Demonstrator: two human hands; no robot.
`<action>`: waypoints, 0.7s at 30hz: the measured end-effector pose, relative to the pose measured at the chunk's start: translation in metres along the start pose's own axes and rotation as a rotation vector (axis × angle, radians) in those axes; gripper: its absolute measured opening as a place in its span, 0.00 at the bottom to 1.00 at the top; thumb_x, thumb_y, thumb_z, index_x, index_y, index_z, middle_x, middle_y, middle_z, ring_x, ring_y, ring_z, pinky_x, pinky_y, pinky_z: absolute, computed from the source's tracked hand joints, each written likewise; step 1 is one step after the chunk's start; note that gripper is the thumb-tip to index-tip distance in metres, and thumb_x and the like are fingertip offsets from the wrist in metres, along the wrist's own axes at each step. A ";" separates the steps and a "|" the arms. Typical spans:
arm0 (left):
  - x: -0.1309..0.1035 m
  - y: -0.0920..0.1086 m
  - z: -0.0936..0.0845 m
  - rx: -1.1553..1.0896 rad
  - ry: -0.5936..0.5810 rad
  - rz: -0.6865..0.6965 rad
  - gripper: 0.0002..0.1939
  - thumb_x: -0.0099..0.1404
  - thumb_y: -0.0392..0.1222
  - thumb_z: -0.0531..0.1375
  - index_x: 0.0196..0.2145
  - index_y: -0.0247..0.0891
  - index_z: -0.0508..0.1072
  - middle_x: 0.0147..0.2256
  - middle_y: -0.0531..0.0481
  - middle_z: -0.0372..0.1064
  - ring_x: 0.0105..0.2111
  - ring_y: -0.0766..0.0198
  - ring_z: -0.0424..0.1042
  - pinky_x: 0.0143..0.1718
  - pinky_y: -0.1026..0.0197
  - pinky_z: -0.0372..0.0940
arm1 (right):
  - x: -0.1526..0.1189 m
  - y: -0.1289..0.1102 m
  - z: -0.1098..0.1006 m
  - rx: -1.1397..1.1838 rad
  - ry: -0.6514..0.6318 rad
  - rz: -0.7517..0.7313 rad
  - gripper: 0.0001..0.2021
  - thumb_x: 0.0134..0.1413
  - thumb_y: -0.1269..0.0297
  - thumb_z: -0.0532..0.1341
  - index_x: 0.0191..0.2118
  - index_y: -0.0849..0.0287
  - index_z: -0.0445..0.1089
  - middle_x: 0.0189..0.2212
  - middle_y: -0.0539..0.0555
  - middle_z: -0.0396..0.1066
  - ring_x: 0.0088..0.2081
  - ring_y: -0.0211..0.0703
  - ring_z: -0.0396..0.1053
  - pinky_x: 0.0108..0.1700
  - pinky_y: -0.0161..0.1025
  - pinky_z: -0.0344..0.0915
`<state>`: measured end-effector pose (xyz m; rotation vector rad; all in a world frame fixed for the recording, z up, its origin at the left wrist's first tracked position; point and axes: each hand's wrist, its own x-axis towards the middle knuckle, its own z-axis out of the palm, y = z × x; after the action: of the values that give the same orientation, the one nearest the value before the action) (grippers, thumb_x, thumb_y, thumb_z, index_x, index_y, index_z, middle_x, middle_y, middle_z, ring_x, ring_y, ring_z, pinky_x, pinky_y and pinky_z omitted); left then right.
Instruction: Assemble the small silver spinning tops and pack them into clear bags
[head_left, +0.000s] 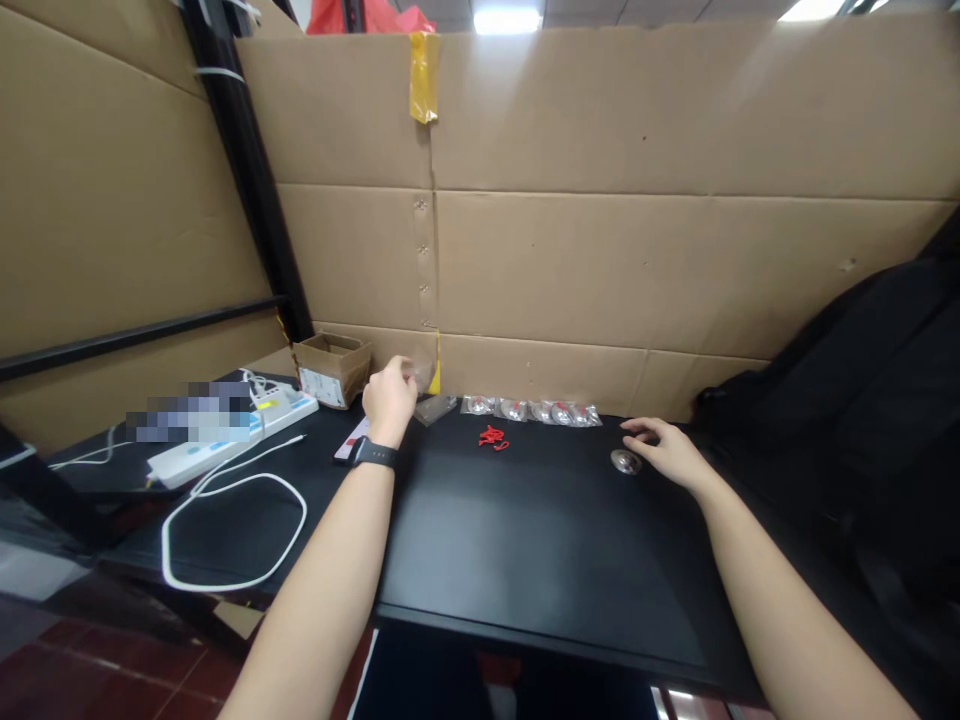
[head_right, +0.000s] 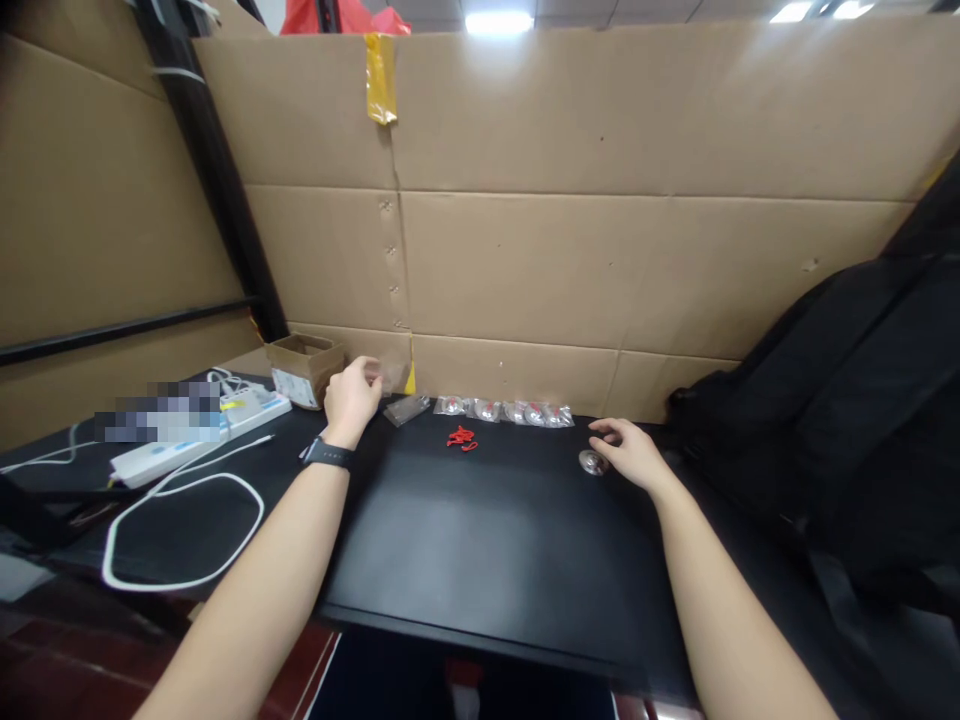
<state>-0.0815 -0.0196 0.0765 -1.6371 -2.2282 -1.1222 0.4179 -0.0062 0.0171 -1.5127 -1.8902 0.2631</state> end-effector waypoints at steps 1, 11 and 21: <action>0.000 0.000 0.001 -0.004 -0.033 0.034 0.15 0.66 0.42 0.58 0.49 0.49 0.76 0.43 0.47 0.80 0.45 0.52 0.77 0.44 0.56 0.68 | 0.000 0.000 0.000 0.001 -0.001 0.002 0.19 0.49 0.51 0.64 0.44 0.57 0.77 0.42 0.58 0.78 0.40 0.52 0.75 0.47 0.47 0.69; -0.004 -0.004 0.030 0.056 -0.154 0.276 0.19 0.66 0.33 0.54 0.52 0.44 0.74 0.48 0.45 0.77 0.47 0.54 0.75 0.45 0.58 0.66 | -0.002 -0.006 -0.002 0.028 -0.021 0.023 0.20 0.49 0.51 0.64 0.45 0.58 0.76 0.38 0.58 0.78 0.39 0.52 0.76 0.45 0.46 0.70; -0.004 -0.010 0.044 0.013 -0.148 0.248 0.12 0.71 0.44 0.54 0.45 0.46 0.77 0.46 0.47 0.79 0.50 0.52 0.74 0.52 0.51 0.57 | -0.001 -0.003 -0.005 0.025 -0.019 0.023 0.20 0.49 0.51 0.63 0.45 0.57 0.77 0.41 0.59 0.78 0.39 0.51 0.76 0.45 0.46 0.70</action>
<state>-0.0757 0.0049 0.0392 -1.9841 -2.0343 -0.9497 0.4187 -0.0095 0.0215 -1.5208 -1.8785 0.3119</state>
